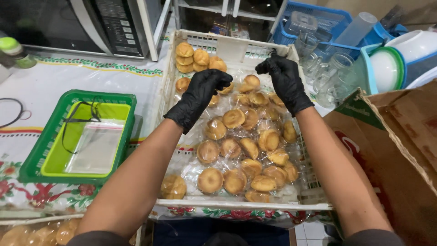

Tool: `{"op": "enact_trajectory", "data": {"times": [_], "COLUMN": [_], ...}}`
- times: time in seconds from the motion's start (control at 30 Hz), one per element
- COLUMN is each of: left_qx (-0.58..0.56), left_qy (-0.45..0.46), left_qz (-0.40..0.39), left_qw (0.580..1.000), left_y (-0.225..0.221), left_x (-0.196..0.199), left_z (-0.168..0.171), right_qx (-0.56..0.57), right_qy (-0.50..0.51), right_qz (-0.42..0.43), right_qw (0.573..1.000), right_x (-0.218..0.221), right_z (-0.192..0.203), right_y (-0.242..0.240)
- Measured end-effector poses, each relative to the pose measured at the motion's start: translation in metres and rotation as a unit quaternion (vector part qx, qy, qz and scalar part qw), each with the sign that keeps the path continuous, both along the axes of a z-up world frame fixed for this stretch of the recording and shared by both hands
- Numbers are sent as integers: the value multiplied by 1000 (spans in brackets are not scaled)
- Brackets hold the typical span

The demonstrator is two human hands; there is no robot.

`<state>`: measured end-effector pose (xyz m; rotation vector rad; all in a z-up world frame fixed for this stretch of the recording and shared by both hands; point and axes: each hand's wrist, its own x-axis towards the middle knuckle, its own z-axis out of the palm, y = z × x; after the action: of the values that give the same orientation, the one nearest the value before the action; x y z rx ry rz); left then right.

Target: Individually bagging small round pastries from a large crate into clear plastic bags

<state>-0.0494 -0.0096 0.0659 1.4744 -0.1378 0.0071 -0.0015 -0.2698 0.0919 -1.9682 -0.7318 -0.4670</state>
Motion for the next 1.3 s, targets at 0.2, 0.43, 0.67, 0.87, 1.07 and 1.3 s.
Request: {"op": "enact_trajectory", "data": {"times": [0.2,0.43,0.67,0.87,1.07,1.3], "left_qx": [-14,194,558,710,619,638], "left_qy": [-269,-305,81,-34,118,198], "left_qz": [-29,221,228,319,270,233], "left_qw": [962,906,794,627,728,706], "left_y": [55,206,247,280,246,243], "left_x": [7,-84,-163,-154,-175,-171], "left_z": [21,56,4,-118,-60,-54], "right_qx": [39,23,-54,-58,-37,-30], "right_qy": [68,119,148,176,169,144], "right_qz": [-34,-47,-31,-47,-39,-31], "right_qw": [996,992,987,982,984,989], "right_x": [21,17,14,-1,13,10], "right_z": [-20,-20,-25,-18,-32,-28], "right_y": [-18,-26,-23,-13,-23,-25]}}
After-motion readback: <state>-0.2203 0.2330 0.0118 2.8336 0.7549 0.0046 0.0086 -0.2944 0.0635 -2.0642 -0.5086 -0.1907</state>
